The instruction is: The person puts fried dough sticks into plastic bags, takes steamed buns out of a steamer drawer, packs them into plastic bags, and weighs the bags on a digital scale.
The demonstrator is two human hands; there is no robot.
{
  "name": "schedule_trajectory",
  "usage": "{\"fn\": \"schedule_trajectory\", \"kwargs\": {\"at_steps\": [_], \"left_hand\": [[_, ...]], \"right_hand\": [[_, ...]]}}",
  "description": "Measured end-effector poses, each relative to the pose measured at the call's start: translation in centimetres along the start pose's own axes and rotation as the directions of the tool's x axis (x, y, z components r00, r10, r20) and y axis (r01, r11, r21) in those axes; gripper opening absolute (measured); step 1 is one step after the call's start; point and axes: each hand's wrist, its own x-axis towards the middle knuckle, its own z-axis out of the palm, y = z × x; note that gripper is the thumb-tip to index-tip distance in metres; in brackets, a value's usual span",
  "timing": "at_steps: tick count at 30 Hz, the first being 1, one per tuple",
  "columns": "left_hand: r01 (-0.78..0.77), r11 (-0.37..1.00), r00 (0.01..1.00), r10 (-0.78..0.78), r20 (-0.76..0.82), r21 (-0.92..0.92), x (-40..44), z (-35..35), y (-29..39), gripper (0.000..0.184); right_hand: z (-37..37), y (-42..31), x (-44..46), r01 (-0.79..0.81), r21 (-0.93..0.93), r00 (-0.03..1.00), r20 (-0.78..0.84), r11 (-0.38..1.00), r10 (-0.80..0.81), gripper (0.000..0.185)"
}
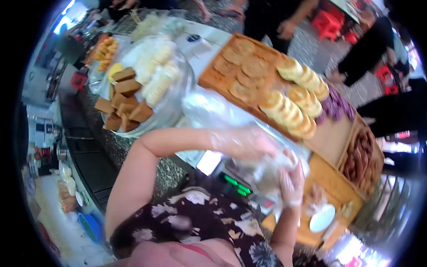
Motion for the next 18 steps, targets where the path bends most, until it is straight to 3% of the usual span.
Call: {"fn": "schedule_trajectory", "kwargs": {"at_steps": [1, 2, 3, 5, 7, 10, 12, 13, 15, 16, 17, 18], "left_hand": [[-0.118, 0.992, 0.983, 0.111, -0.147, -0.045, 0.6, -0.9, 0.9, 0.013], [-0.147, 0.983, 0.989, 0.143, -0.045, -0.113, 1.3, -1.8, 1.0, 0.014], [-0.113, 0.993, 0.990, 0.109, 0.090, 0.041, 1.5, -3.2, 1.3, 0.017], [-0.131, 0.990, 0.991, 0.132, -0.025, 0.042, -0.5, -7.3, 1.7, 0.021], [-0.114, 0.982, 0.933, 0.157, -0.324, 0.147, -3.0, -11.4, 2.7, 0.023], [-0.058, 0.965, 0.684, 0.225, -0.694, 0.256, -7.5, -15.6, 3.9, 0.027], [0.031, 0.918, 0.591, 0.302, -0.748, 0.394, -14.9, -17.7, 1.9, 0.046], [0.312, 0.844, 0.451, 0.273, -0.850, 0.437, -17.8, -15.9, 0.9, 0.041], [0.609, 0.697, 0.380, 0.164, -0.911, 0.379, -23.2, -12.2, -1.4, 0.031], [0.635, 0.689, 0.463, 0.020, -0.886, 0.348, -25.5, -10.7, -2.4, 0.026], [0.609, 0.728, 0.469, -0.010, -0.883, 0.315, -27.7, -9.0, -3.1, 0.026], [0.618, 0.701, 0.573, -0.091, -0.815, 0.356, -29.7, -7.3, -3.9, 0.024]], "right_hand": [[1.8, -1.2, 0.3, -0.013, -0.005, 0.995, 0.097, 1.000, 0.014, 0.034], [3.1, -1.5, 1.3, -0.012, -0.004, 0.987, 0.162, 1.000, 0.012, 0.033], [4.3, -1.2, 2.7, -0.013, 0.002, 0.981, 0.193, 1.000, 0.012, 0.032], [6.4, -1.0, 6.2, -0.012, 0.023, 0.982, 0.188, 1.000, 0.007, 0.030], [8.5, -1.3, 10.2, 0.021, 0.058, 0.991, 0.134, 0.998, -0.029, 0.028], [10.7, -3.2, 16.0, 0.097, 0.117, 0.994, 0.035, 0.988, -0.102, 0.025], [12.7, -4.8, 21.4, 0.152, 0.168, 0.988, -0.010, 0.974, -0.152, 0.023], [14.0, -5.9, 24.6, 0.186, 0.205, 0.982, -0.023, 0.961, -0.186, 0.022], [17.4, -8.6, 31.5, 0.245, 0.281, 0.968, -0.028, 0.928, -0.248, 0.021], [19.7, -10.0, 34.9, 0.265, 0.317, 0.962, -0.023, 0.911, -0.272, 0.020], [22.6, -11.4, 38.3, 0.270, 0.350, 0.959, -0.010, 0.897, -0.285, 0.019], [25.8, -12.7, 41.5, 0.262, 0.397, 0.957, 0.009, 0.879, -0.289, 0.018]]}}
